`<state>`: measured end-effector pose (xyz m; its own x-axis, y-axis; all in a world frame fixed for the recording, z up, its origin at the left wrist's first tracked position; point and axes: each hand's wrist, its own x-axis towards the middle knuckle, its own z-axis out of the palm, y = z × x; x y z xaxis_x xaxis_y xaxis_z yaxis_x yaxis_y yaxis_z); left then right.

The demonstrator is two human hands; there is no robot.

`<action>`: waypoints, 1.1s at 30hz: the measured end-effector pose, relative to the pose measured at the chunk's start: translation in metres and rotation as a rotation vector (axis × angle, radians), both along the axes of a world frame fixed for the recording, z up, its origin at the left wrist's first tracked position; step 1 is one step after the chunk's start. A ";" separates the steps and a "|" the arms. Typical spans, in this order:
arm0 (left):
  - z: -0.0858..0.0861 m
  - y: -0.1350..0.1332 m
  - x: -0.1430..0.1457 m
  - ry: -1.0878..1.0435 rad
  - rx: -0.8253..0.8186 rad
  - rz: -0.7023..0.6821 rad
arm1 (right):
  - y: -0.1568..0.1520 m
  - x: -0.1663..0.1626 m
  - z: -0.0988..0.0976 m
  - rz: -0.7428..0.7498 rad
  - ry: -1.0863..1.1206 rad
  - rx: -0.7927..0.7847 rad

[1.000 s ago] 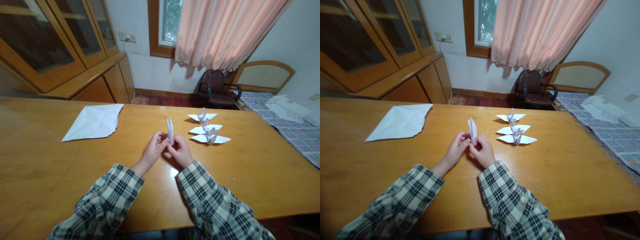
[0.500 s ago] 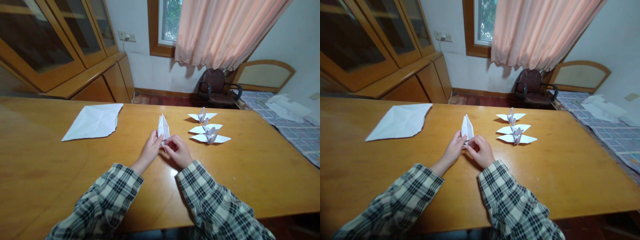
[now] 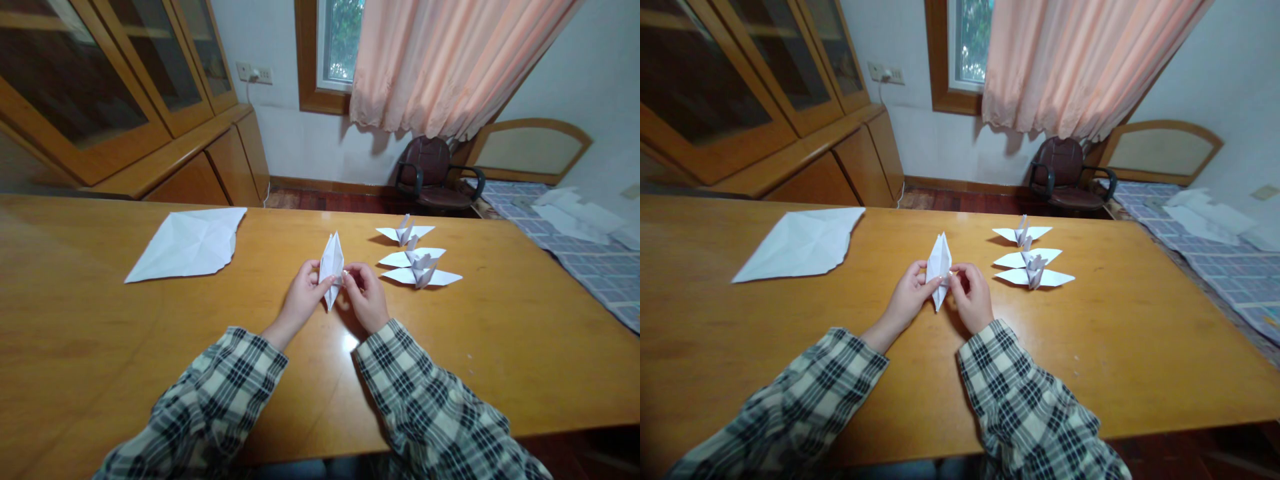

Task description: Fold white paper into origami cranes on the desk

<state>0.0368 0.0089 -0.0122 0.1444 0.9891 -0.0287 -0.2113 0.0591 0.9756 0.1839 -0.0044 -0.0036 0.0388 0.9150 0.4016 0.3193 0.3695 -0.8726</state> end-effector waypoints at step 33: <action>0.004 -0.001 0.005 -0.195 -0.108 -0.045 | 0.001 0.003 0.006 0.046 0.021 0.045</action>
<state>0.0421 0.0075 -0.0085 0.2018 0.9742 -0.1007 -0.3904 0.1744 0.9040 0.1865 -0.0029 0.0028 0.0063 0.8972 0.4416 0.2832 0.4220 -0.8613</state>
